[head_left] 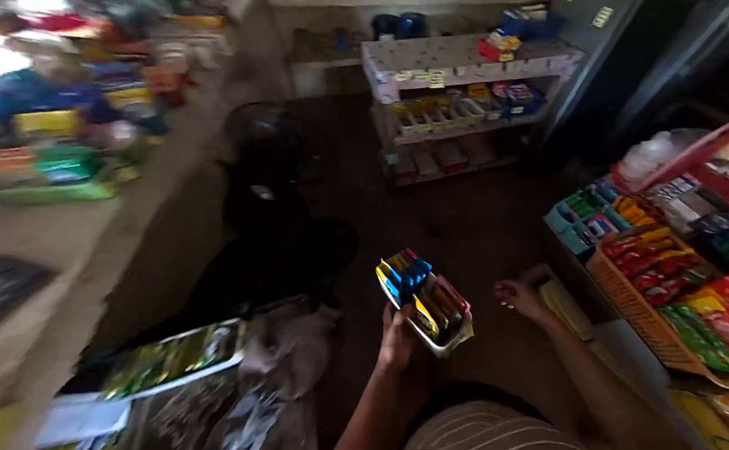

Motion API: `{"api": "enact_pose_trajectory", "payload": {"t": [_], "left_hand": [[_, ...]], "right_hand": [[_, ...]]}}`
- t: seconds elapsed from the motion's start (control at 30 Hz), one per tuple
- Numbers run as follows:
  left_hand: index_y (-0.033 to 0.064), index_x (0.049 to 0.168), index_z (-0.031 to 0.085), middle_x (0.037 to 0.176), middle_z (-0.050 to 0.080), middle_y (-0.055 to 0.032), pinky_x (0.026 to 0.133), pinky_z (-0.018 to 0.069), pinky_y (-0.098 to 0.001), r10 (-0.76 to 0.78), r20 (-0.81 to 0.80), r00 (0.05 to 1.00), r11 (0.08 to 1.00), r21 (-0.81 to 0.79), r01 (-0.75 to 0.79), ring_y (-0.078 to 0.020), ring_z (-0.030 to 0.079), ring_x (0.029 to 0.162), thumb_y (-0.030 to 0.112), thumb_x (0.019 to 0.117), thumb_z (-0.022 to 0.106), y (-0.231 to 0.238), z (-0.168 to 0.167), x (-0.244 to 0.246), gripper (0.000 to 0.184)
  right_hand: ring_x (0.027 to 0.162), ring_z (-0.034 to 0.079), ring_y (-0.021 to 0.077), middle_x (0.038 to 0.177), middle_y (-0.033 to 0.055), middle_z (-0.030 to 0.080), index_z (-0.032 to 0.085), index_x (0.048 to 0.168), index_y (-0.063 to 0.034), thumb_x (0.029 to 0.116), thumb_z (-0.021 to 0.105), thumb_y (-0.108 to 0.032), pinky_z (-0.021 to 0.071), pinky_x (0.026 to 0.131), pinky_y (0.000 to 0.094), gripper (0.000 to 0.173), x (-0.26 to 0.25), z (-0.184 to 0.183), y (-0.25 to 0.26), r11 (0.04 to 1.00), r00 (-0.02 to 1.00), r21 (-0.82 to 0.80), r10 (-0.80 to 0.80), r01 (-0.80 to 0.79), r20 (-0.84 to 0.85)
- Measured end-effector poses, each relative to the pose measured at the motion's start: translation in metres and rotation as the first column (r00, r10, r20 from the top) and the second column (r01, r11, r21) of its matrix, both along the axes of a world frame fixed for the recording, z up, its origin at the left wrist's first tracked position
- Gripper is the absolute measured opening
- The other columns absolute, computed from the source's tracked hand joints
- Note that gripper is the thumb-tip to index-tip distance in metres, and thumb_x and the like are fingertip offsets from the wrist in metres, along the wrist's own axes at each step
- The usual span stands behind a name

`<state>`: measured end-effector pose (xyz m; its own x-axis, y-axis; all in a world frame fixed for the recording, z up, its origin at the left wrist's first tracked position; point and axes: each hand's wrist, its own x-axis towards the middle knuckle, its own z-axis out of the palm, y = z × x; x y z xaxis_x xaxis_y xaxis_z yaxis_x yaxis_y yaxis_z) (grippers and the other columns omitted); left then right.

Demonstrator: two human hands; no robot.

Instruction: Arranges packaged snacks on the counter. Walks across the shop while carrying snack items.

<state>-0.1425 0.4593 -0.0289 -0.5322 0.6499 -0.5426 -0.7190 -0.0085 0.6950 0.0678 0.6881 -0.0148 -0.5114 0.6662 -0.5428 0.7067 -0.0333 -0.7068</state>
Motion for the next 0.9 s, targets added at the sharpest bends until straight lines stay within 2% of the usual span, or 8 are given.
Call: {"api": "enact_pose_trajectory", "payload": {"t": [0.1,0.2,0.37,0.5,0.6,0.7,0.8,0.9], "left_hand": [[0.012,0.157,0.016,0.134,0.055,-0.0163,0.088,0.0567,-0.0415,-0.069,-0.037,0.997,0.996,0.055,0.071,-0.0226,0.061,0.112,0.034,0.0926,0.057,0.072,0.003,-0.013,0.079],[0.0122,0.158,0.015,0.136,0.054,-0.0146,0.089,0.0567,-0.0401,-0.118,-0.06,0.991,0.989,0.079,0.123,-0.0205,0.061,0.114,0.035,0.089,0.06,0.143,0.003,-0.029,0.085],[0.011,0.158,0.015,0.139,0.053,-0.0153,0.094,0.0551,-0.0402,-0.154,-0.119,0.981,0.979,0.116,0.168,-0.0202,0.059,0.118,0.037,0.0839,0.065,0.264,0.003,-0.068,0.093],[0.0103,0.158,0.016,0.136,0.056,-0.0147,0.092,0.0572,-0.0409,-0.166,-0.132,0.977,0.962,0.195,0.19,-0.0207,0.062,0.116,0.041,0.0787,0.072,0.373,-0.001,-0.114,0.102],[0.0095,0.158,0.013,0.138,0.053,-0.0169,0.094,0.0553,-0.0412,-0.178,-0.145,0.973,0.96,0.19,0.204,-0.0218,0.06,0.118,0.035,0.0892,0.06,0.467,0.005,-0.159,0.087],[0.002,0.151,0.022,0.126,0.059,-0.0188,0.088,0.0568,-0.0405,-0.174,-0.183,0.968,0.962,0.179,0.207,-0.0228,0.063,0.107,0.028,0.1008,0.045,0.579,0.016,-0.216,0.061],[0.0023,0.149,0.028,0.125,0.058,-0.0188,0.088,0.056,-0.0407,-0.192,-0.232,0.953,0.957,0.168,0.234,-0.0233,0.063,0.106,0.026,0.1051,0.042,0.695,0.038,-0.274,0.052],[0.0072,0.149,0.035,0.126,0.058,-0.0192,0.085,0.0547,-0.0412,-0.217,-0.25,0.944,0.966,0.083,0.244,-0.0253,0.062,0.102,0.027,0.1085,0.042,0.808,0.066,-0.322,0.046]], "right_hand": [[0.101,0.067,0.0305,0.123,0.0252,0.065,0.061,0.131,0.0052,0.1024,0.061,-0.013,0.0557,0.089,0.0444,0.034,0.046,-0.012,0.035,0.994,0.994,0.067,-0.093,0.089,0.055],[0.103,0.067,0.035,0.114,0.0268,0.068,0.066,0.122,0.0085,0.1033,0.061,-0.017,0.0523,0.095,0.0495,0.032,0.055,-0.017,0.067,0.986,0.983,0.097,-0.148,0.137,0.111],[0.09,0.066,0.0335,0.103,0.0278,0.067,0.065,0.117,0.012,0.1071,0.054,-0.022,0.053,0.087,0.0493,0.037,0.003,-0.017,0.143,0.964,0.964,0.086,-0.259,0.253,0.054],[0.102,0.068,0.0345,0.116,0.028,0.067,0.062,0.127,0.0097,0.1058,0.055,-0.017,0.0552,0.094,0.0494,0.035,-0.053,-0.022,0.232,0.95,0.945,0.075,-0.292,0.304,-0.146],[0.098,0.069,0.0316,0.113,0.0268,0.068,0.063,0.125,0.0108,0.1046,0.056,-0.013,0.0559,0.09,0.0467,0.032,-0.091,-0.037,0.312,0.949,0.94,0.117,-0.263,0.293,-0.22],[0.098,0.068,0.0327,0.111,0.0272,0.068,0.063,0.123,0.0111,0.1041,0.057,-0.011,0.0546,0.092,0.0464,0.03,-0.126,-0.043,0.393,0.954,0.955,0.114,-0.262,0.279,-0.14],[0.104,0.068,0.0368,0.115,0.0277,0.069,0.064,0.124,0.009,0.1041,0.058,-0.011,0.0527,0.097,0.0492,0.029,-0.146,-0.042,0.466,0.956,0.966,0.136,-0.255,0.258,-0.044],[0.106,0.067,0.0411,0.116,0.0297,0.068,0.065,0.124,0.0097,0.1034,0.058,-0.011,0.0514,0.098,0.0536,0.03,-0.155,-0.05,0.519,0.93,0.947,0.181,-0.32,0.32,-0.035]]}}
